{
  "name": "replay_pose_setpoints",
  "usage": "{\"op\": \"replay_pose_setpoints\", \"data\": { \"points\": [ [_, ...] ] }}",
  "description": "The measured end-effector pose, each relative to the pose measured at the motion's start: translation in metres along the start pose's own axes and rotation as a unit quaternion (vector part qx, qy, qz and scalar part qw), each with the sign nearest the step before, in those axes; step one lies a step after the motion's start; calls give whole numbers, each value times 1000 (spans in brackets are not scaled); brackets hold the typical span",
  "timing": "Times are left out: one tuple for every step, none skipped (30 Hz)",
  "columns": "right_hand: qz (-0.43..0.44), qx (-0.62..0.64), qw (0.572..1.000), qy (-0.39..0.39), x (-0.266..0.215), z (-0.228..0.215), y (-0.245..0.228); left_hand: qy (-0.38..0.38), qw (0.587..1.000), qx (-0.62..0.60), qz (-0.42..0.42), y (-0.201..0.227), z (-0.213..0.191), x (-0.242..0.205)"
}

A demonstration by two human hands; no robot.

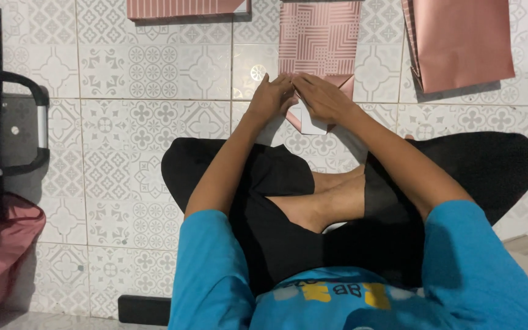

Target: Assembling and folding paper gift boxes from flat sheets while sitting on the floor.

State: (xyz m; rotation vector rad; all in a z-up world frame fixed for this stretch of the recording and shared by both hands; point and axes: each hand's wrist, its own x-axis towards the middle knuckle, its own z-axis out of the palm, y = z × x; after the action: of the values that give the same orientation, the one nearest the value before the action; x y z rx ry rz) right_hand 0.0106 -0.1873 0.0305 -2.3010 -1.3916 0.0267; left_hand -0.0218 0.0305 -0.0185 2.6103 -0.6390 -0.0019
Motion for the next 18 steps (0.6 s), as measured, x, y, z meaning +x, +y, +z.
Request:
{"op": "replay_pose_setpoints", "data": {
  "points": [
    [-3,-1,1000,-1,-4,9,8,2,1000,0,-2,-3,4,-2],
    [-15,-62,998,-9,-8,17,17,-10,1000,10,-23,-5,9,-3],
    [-25,-124,992,-17,-14,24,26,-22,999,17,-41,-6,14,-3],
    [-26,-126,992,-18,-25,23,30,-20,999,16,-41,0,11,-6],
    [-16,-145,989,-33,-35,21,34,-30,998,24,-46,5,6,-8],
    [-6,-164,985,-49,-45,20,38,-40,997,32,-51,9,1,-10],
    [-2,-164,985,-50,-52,10,41,-42,998,31,-48,9,4,-10],
    [-8,-155,986,-54,-60,0,43,-38,998,31,-51,9,7,-11],
    [-16,-147,987,-56,-65,-10,46,-33,998,33,-52,6,9,-11],
    [-13,-149,987,-54,-70,-16,47,-32,998,34,-49,9,5,-12],
    [-10,-140,989,-43,-76,-21,46,-29,997,35,-54,12,2,-13],
    [-8,-131,991,-31,-82,-26,46,-26,997,37,-59,16,-1,-15],
    [-7,-132,991,-30,-84,-25,46,-26,997,38,-57,16,-2,-15],
    [-7,-134,991,-18,-85,-24,47,-21,997,34,-64,17,-3,-15],
    [-5,-136,991,-7,-90,-24,47,-18,997,29,-68,19,-2,-15],
    [-2,-137,991,-7,-95,-21,49,-19,997,28,-65,20,2,-14],
    [-16,-146,989,13,-96,-17,51,-25,997,37,-65,18,3,-15],
    [-30,-154,987,33,-97,-13,53,-32,996,47,-65,16,3,-16]
  ]
}}
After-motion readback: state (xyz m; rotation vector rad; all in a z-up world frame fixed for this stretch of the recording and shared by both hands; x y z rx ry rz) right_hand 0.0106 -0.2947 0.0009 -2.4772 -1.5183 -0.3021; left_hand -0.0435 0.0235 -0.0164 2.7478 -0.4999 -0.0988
